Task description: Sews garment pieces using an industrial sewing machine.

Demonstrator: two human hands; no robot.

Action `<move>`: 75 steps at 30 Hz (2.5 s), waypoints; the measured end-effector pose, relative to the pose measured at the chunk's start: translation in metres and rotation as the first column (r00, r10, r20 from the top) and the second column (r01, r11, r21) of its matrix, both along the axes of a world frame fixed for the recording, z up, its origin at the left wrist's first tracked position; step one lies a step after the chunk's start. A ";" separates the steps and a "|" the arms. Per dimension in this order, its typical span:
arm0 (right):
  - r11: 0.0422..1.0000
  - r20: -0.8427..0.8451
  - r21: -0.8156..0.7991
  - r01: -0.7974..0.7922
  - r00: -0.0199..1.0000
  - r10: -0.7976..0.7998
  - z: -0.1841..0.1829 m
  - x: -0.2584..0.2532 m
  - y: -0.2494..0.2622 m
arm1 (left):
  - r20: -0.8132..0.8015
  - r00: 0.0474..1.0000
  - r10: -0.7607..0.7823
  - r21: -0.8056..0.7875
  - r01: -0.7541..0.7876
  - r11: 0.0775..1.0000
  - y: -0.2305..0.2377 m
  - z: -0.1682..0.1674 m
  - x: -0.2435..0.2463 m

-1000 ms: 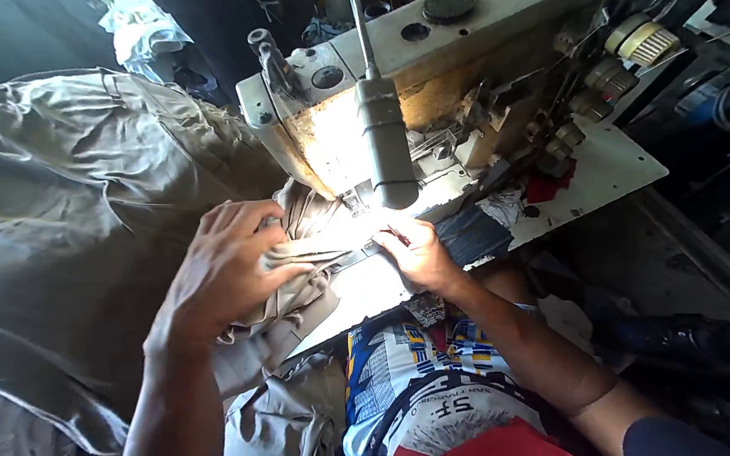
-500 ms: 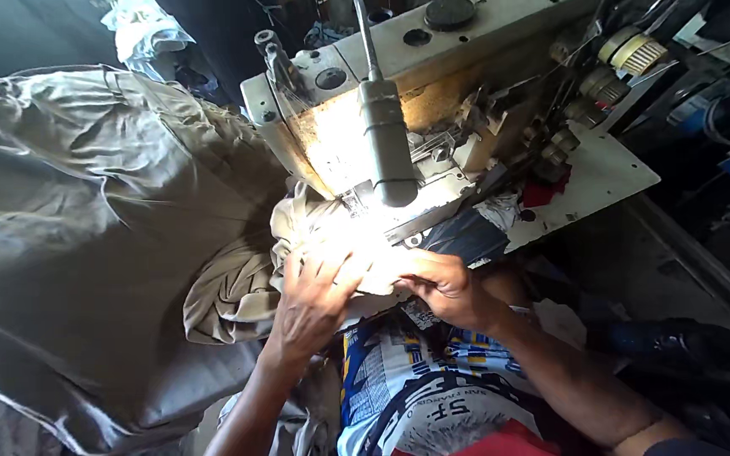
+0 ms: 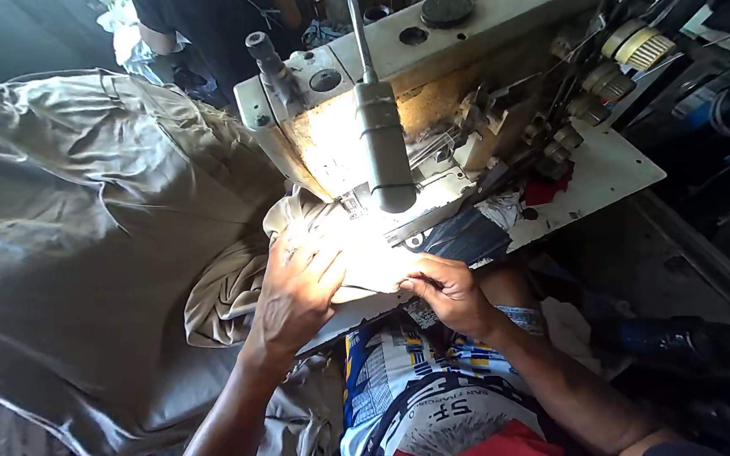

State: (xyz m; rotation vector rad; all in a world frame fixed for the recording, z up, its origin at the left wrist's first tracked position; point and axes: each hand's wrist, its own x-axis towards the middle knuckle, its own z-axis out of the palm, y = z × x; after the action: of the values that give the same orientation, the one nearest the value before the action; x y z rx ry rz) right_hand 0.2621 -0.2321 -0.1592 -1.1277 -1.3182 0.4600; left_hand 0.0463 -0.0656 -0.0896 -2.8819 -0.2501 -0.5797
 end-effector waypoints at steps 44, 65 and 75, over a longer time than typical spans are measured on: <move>0.997 0.103 -0.023 -0.069 0.992 0.071 -0.001 0.009 -0.001 | 0.070 0.996 -0.061 -0.035 0.064 0.997 -0.005 -0.010 0.000; 0.999 -0.021 -0.033 -0.029 0.999 0.028 -0.029 0.000 0.001 | 0.158 0.987 -0.020 -0.012 0.023 1.000 0.000 -0.027 0.004; 1.000 -0.066 -0.019 -0.011 0.998 0.010 -0.025 -0.001 0.008 | 0.185 0.979 0.087 -0.004 -0.088 0.996 0.002 -0.027 0.004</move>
State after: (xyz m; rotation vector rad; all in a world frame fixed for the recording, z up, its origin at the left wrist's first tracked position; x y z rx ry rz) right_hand 0.2616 -0.2237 -0.1842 -1.1132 -1.2649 0.5147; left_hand 0.0504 -0.0639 -0.1169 -2.7974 -0.4000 -0.8307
